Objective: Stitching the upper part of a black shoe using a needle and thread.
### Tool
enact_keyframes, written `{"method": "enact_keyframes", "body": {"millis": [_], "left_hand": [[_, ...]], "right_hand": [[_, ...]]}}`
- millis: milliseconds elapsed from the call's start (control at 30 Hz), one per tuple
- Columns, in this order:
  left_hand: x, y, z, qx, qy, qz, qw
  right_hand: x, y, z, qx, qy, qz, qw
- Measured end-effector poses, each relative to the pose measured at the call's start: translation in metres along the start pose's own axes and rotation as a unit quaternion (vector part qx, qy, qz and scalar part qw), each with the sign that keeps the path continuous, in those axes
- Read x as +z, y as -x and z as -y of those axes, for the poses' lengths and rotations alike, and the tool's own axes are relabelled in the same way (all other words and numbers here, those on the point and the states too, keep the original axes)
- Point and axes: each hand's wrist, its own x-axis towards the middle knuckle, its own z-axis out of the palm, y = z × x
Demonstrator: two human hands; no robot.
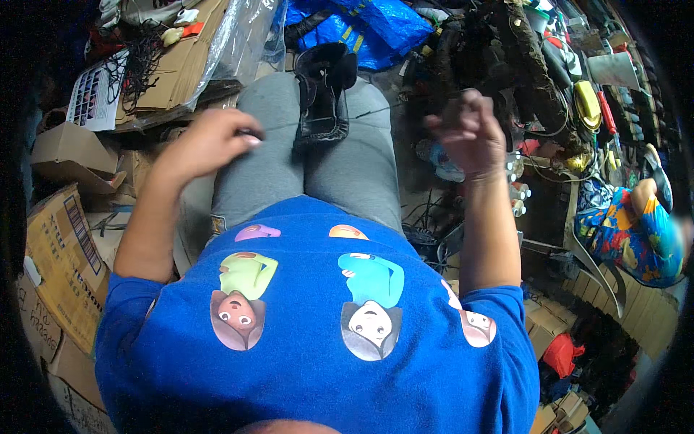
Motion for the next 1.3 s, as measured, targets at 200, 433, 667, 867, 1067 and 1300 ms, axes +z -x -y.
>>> {"method": "enact_keyframes", "body": {"millis": [200, 433, 667, 867, 1067, 1300], "left_hand": [[0.013, -0.042, -0.026, 0.035, 0.544, -0.206, 0.813], [0.023, -0.048, 0.026, 0.047, 0.770, -0.042, 0.635], [-0.011, -0.025, 0.044, -0.047, 0.390, -0.169, 0.904], [-0.003, -0.072, -0.001, 0.109, 0.011, -0.309, 0.945], [0.015, -0.141, -0.037, -0.047, 0.037, -0.063, 0.996], [0.010, -0.139, -0.039, 0.007, -0.044, 0.001, 0.999]], "right_hand": [[-0.027, 0.000, -0.018, 0.115, 0.640, -0.147, 0.745], [-0.037, 0.019, -0.051, 0.069, 0.882, -0.051, 0.464], [-0.052, 0.033, -0.055, 0.106, 0.466, -0.271, 0.835], [-0.046, 0.041, -0.057, 0.045, 0.237, -0.358, 0.902], [-0.038, 0.047, -0.062, 0.058, 0.270, -0.332, 0.902], [-0.035, 0.062, -0.062, 0.073, 0.250, -0.334, 0.906]]}}
